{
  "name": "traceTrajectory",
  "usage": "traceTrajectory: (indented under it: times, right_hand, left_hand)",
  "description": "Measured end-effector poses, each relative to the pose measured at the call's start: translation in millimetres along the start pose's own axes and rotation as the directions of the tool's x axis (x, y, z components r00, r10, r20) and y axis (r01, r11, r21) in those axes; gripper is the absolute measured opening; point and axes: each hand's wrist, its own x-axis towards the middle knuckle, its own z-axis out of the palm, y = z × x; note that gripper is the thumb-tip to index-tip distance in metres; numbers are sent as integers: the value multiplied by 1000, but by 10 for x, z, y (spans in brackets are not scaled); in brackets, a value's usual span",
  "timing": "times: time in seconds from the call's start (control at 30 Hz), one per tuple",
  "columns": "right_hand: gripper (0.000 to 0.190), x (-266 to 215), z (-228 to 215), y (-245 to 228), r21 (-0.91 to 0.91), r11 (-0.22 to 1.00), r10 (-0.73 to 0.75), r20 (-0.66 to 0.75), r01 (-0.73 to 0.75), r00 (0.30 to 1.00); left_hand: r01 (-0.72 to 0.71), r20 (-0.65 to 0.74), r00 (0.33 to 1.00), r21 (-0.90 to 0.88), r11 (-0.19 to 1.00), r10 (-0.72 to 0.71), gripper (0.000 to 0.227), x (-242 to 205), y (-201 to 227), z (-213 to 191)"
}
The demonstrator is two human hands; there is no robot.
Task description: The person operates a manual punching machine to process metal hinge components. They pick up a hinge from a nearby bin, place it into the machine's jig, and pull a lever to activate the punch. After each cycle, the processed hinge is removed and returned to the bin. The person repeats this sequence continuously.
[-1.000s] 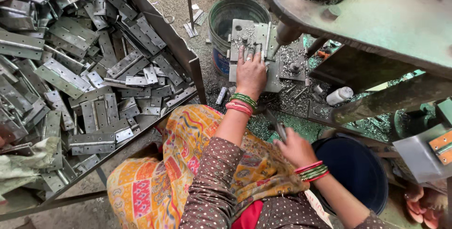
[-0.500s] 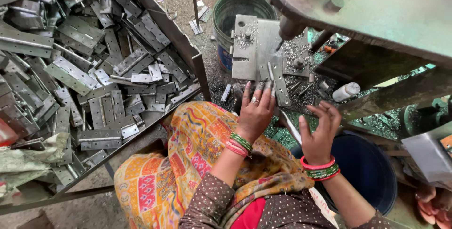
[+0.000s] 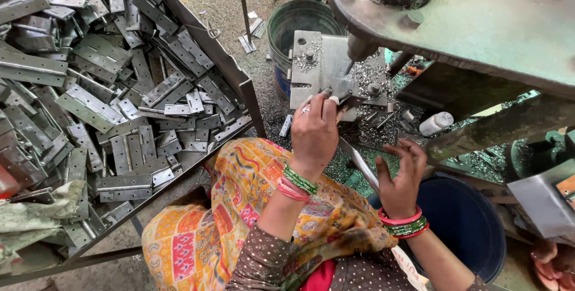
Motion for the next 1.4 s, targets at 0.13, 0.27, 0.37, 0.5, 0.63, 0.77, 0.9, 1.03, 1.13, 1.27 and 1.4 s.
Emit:
traceTrajectory:
  times: [0.13, 0.27, 0.37, 0.5, 0.63, 0.77, 0.9, 1.03, 1.13, 1.27, 1.4]
  right_hand:
    - [29, -1, 42, -20, 107, 993, 41, 18, -42, 999]
    - [21, -35, -3, -48, 17, 1000, -15, 17, 14, 1000]
    - [19, 31, -7, -43, 58, 998, -8, 23, 7, 1000]
    - [17, -14, 9, -43, 36, 999, 12, 49, -14, 999]
    - [16, 3, -5, -40, 65, 998, 23, 64, -27, 998]
    - [16, 18, -8, -73, 42, 999, 8, 58, -10, 998]
    - [16, 36, -12, -108, 45, 999, 8, 72, -11, 997]
    - [21, 19, 1, -36, -15, 1000, 9, 100, -8, 995]
    - [34, -115, 103, 131, -146, 987, -41, 145, 63, 989]
    - [48, -577, 479, 410, -282, 959, 110, 409, 11, 906]
    - [58, -911, 679, 727, -226, 956, -89, 379, 185, 921]
  left_hand:
    - [-156, -106, 977, 246, 956, 187, 12, -90, -77, 205]
    - [-161, 243, 968, 395, 905, 66, 19, -140, -155, 521]
    - [-107, 350, 935, 416, 903, -50, 28, -143, -233, 616]
    - [-7, 252, 954, 562, 827, -163, 40, -249, -430, 419]
    - [57, 265, 937, 525, 849, -227, 57, -278, -464, 264]
    - [16, 281, 943, 499, 866, -180, 53, -399, -242, 355]
    - [-61, 365, 921, 474, 878, -133, 47, -443, -79, 592]
    - [-25, 377, 913, 431, 902, -155, 40, -331, -146, 778]
    - [-42, 372, 920, 405, 913, -123, 37, -270, -187, 806]
    - [-31, 335, 936, 381, 924, -107, 39, -243, -229, 777]
    - [-39, 359, 927, 391, 920, -113, 40, -257, -241, 767]
